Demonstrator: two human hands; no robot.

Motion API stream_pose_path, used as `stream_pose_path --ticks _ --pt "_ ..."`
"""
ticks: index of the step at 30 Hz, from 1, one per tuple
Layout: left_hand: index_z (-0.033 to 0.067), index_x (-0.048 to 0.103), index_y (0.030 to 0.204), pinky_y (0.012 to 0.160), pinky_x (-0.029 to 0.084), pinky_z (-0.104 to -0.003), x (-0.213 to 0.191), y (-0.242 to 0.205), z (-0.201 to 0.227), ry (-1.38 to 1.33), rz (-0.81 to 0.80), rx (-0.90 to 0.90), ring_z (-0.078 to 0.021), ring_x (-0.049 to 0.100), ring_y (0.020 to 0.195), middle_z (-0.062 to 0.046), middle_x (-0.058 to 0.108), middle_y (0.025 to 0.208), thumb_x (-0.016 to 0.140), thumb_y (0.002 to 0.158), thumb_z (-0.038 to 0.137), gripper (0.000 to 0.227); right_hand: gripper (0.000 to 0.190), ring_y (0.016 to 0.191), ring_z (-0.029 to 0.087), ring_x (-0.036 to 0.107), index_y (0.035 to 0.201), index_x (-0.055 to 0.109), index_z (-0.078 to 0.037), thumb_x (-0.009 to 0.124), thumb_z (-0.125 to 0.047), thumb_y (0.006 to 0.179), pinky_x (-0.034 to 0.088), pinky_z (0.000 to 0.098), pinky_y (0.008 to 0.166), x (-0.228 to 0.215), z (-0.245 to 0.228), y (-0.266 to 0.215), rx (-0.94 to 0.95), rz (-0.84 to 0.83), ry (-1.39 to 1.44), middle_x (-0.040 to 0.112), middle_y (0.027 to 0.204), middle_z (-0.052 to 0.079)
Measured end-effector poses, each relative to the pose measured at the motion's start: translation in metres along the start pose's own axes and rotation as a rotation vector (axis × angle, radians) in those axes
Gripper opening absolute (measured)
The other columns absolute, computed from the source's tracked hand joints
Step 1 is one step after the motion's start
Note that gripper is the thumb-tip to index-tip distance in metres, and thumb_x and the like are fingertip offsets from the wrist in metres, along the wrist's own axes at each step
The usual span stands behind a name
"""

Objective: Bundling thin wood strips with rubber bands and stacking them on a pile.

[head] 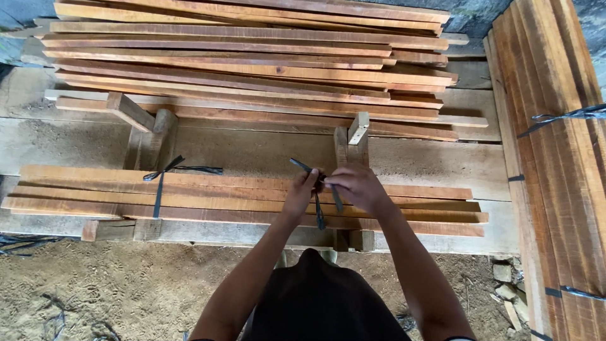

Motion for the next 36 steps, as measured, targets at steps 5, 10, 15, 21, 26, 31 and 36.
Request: stream_pose_path --ticks 5,10,15,21,26,31,36 --pt "0.0012 0.069 0.119 0.096 0.050 -0.044 0.012 -0.012 0.014 0.011 -0.124 -0.003 -0.0238 0.063 0.100 -0.014 0.069 0.108 0.060 0.109 0.029 0.031 0.029 0.076 0.023 0.073 0.090 0.072 -0.006 0.076 -0.034 0.093 0.058 0.0355 0.070 -0.014 0.002 0.008 0.653 -0.049 0.488 0.074 0.082 0.012" --pt "0.0025 0.069 0.124 0.097 0.054 -0.046 0.021 -0.009 0.012 0.025 -0.166 0.150 -0.0260 0.068 0.110 -0.018 0.072 0.115 0.068 0.105 0.019 0.025 0.029 0.061 0.018 0.069 0.086 0.066 0.000 0.083 -0.023 0.090 0.060 0.0271 0.051 0.017 0.033 0.001 0.822 0.203 0.883 0.066 0.071 0.013" --pt "-0.0028 0.069 0.125 0.097 0.055 -0.051 0.011 0.022 -0.033 -0.032 -0.095 0.178 -0.0312 0.068 0.110 -0.020 0.072 0.117 0.072 0.103 0.022 0.033 0.040 0.070 0.028 0.073 0.096 0.067 0.002 0.090 -0.029 0.087 0.065 0.0400 0.061 0.028 0.037 -0.003 0.904 0.307 0.983 0.066 0.083 0.016" --pt "-0.0017 0.076 0.107 0.088 0.054 -0.045 0.011 0.005 -0.009 0.128 0.005 0.032 -0.0260 0.070 0.091 -0.019 0.076 0.097 0.073 0.102 0.036 0.038 0.025 0.082 0.023 0.069 0.106 0.079 0.002 0.083 0.000 0.082 0.061 0.0378 0.080 0.001 0.000 -0.005 0.661 0.191 0.882 0.072 0.088 0.015" --pt "0.0041 0.078 0.107 0.086 0.050 -0.050 0.008 0.003 -0.007 0.253 0.048 -0.034 -0.0305 0.071 0.094 -0.016 0.076 0.096 0.071 0.101 0.053 0.049 0.023 0.080 0.026 0.072 0.105 0.079 0.003 0.082 -0.001 0.083 0.062 0.0371 0.075 0.008 0.018 -0.010 0.591 0.225 0.864 0.076 0.088 0.020" --pt "0.0066 0.074 0.089 0.069 0.046 -0.045 0.013 -0.011 0.036 0.336 0.119 0.089 -0.0183 0.061 0.066 -0.009 0.068 0.072 0.067 0.104 0.048 0.044 0.029 0.079 0.024 0.072 0.108 0.074 0.005 0.084 -0.011 0.086 0.061 0.0346 0.072 0.035 0.052 -0.014 0.710 0.237 0.894 0.074 0.091 0.016" --pt "0.0107 0.054 0.064 0.054 0.042 -0.024 0.008 -0.015 0.049 0.482 0.153 0.177 -0.0052 0.039 0.042 -0.001 0.050 0.049 0.062 0.106 0.034 0.049 0.025 0.076 0.023 0.072 0.108 0.071 0.003 0.079 -0.007 0.086 0.060 0.0314 0.067 0.080 0.096 -0.022 0.987 0.285 0.979 0.071 0.090 0.012"
Point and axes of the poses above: each hand's wrist, its own y-axis towards the middle knuckle, its own x-axis out of the palm, z = x × y, the point moved 4 cm from there along y, towards the middle knuckle
